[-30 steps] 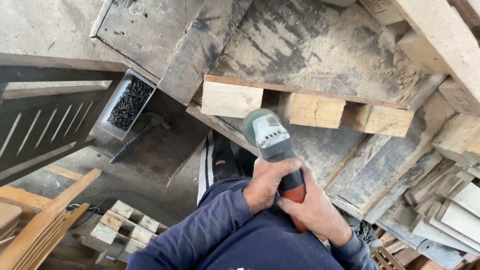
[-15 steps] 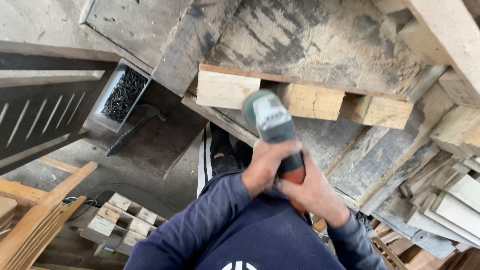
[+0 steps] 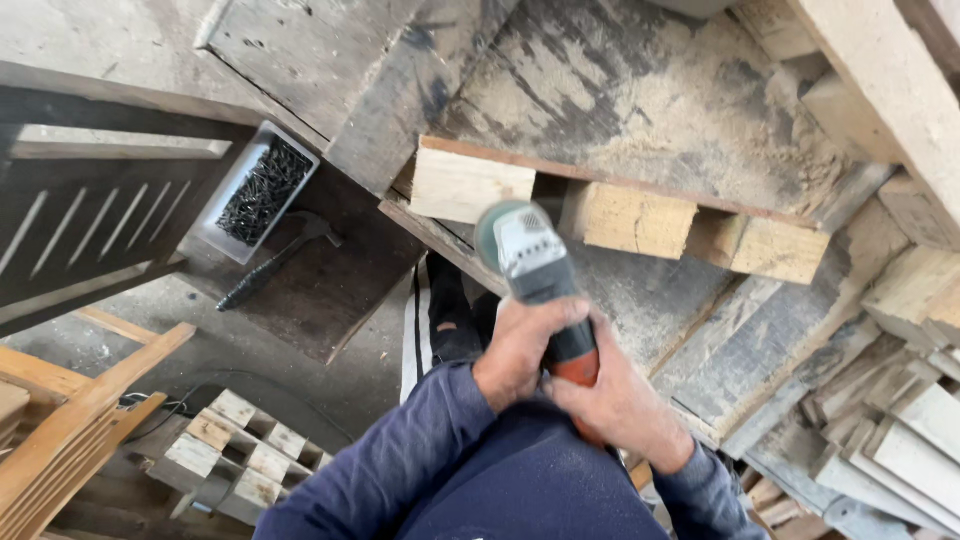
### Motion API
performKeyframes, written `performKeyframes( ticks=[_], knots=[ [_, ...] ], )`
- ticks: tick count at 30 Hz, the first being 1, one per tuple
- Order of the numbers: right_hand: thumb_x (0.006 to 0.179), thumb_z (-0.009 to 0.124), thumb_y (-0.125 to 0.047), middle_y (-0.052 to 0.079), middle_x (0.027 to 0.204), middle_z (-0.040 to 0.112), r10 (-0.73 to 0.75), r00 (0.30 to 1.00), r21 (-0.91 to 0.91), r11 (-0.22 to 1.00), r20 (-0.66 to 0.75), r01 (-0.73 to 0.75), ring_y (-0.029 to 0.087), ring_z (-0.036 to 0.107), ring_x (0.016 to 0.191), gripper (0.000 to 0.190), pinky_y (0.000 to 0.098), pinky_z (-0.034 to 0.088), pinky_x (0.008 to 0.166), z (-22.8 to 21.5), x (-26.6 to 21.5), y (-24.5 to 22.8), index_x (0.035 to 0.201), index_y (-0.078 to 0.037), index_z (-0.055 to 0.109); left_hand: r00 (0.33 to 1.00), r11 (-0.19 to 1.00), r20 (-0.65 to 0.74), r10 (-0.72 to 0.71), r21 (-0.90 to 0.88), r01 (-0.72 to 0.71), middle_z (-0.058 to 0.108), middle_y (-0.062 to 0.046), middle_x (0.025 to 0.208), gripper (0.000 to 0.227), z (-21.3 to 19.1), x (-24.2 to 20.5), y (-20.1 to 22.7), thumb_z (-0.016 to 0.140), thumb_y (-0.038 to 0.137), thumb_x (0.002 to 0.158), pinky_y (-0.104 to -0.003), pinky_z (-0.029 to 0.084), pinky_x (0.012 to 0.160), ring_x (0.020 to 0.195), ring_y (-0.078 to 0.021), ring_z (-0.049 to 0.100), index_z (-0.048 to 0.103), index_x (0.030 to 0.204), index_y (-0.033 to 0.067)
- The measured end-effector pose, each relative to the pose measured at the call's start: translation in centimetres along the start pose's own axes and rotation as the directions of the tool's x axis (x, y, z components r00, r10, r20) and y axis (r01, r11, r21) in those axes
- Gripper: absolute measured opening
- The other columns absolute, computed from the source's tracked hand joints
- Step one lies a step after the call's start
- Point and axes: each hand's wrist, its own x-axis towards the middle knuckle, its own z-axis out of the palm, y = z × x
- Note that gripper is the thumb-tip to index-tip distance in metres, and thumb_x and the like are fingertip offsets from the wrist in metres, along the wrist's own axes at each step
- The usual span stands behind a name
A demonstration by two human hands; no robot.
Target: The person uses an angle grinder to sand the edges and surfaces of several small wooden blocks arranged on a workbench. They reposition the blocks to access different sides and continue sanding until the clip ends.
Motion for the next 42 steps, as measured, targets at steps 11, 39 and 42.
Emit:
performKeyframes(
  ticks=[11, 39, 42],
  knots=[
    [0.074, 0.077, -0.025, 0.017, 0.117, 0.071, -0.182, 0.983, -0.023, 0.983, 0.035, 0.183, 0.03, 0.074, 0.106, 0.101, 0.041, 0.057, 0.092, -0.5, 3.9, -2.4, 0.158, -0.013, 0.023, 0.993, 0.995, -0.101, 0.067, -0.066, -0.074, 0.068, -0.006, 0.093, 0.029, -3.3, 3.5, 2.8, 0.079, 0.014, 0.082, -0.033, 0.058, 0.076, 0.081, -0.0155, 0.066, 0.067, 0.105, 0.0001],
    [0.069, 0.077, -0.028, 0.016, 0.109, 0.071, 0.107, 0.988, 0.098, 0.99, -0.11, -0.097, 0.028, 0.076, 0.094, 0.098, 0.0418, 0.061, 0.084, -6.8, -1.6, 5.8, 0.154, -0.01, 0.03, 0.989, 0.982, -0.02, -0.146, 0.118, 0.147, 0.069, -0.007, 0.095, 0.031, 7.0, 4.5, -5.3, 0.077, 0.008, 0.079, -0.035, 0.063, 0.08, 0.085, -0.0165, 0.069, 0.063, 0.107, 0.0048],
    [0.07, 0.08, -0.028, 0.016, 0.11, 0.07, 0.132, 0.986, 0.087, 0.989, -0.104, -0.124, 0.028, 0.074, 0.098, 0.103, 0.0426, 0.058, 0.086, -7.0, -1.0, 5.8, 0.156, -0.011, 0.026, 0.989, 0.984, -0.054, -0.138, 0.109, 0.143, 0.069, -0.006, 0.097, 0.03, 7.0, 5.0, -5.2, 0.078, 0.008, 0.08, -0.033, 0.059, 0.081, 0.087, -0.0152, 0.068, 0.065, 0.107, 0.0028]
  ],
)
